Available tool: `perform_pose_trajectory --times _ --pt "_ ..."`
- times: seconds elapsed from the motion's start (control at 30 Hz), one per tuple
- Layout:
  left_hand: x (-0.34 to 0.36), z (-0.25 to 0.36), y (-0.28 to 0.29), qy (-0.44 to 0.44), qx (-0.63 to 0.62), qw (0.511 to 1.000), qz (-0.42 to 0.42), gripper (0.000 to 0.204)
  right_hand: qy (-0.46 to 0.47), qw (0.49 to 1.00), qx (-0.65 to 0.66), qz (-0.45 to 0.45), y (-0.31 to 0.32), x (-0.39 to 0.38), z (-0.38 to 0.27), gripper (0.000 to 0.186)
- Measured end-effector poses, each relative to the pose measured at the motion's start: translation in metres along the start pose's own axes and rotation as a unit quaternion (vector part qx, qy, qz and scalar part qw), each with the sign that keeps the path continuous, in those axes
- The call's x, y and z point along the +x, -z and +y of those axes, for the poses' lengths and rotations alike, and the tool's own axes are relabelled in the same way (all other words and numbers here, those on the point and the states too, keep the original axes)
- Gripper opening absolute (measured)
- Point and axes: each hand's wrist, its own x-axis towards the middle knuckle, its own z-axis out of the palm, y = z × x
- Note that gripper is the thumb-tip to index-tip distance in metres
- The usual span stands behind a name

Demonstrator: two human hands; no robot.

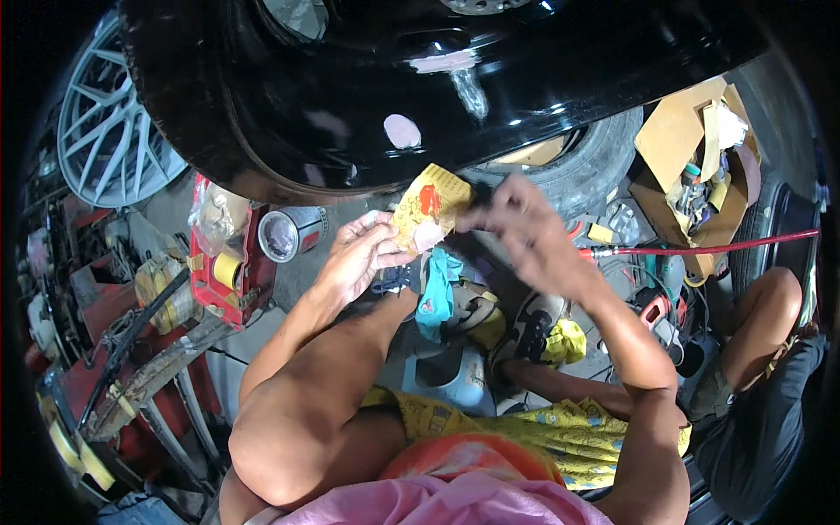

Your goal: The person applies a pink filler material to small indentations on the inner surface of a black car rim using their fingers, then smooths it out.

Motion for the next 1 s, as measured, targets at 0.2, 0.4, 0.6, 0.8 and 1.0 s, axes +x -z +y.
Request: perform_pose_trajectory --times 0.2,0.4,0.6,0.8,1.0 --pt "-0.012 0.0 0.002 0.035 0.017 0.999 -0.005 0.007 -0.032 0.973 -0.101 0.204 -0.005 0.105 0.091 0.035" --pt "-0.004 -0.004 0.004 0.046 0.008 0.999 -0.012 0.007 -0.078 0.95 -0.23 0.196 -0.041 0.153 0.135 0.041" --pt "-0.009 0.0 0.003 0.049 0.011 0.999 -0.003 0.007 -0.069 0.944 -0.268 0.182 -0.06 0.167 0.128 0.046" --pt "-0.009 -0.003 0.011 0.044 -0.002 0.999 -0.024 0.007 -0.109 0.894 -0.412 0.135 -0.041 0.159 0.128 0.057" --pt "-0.011 0.002 0.004 0.054 0.006 0.998 -0.023 0.009 -0.127 0.901 -0.395 0.126 -0.045 0.157 0.125 0.056"
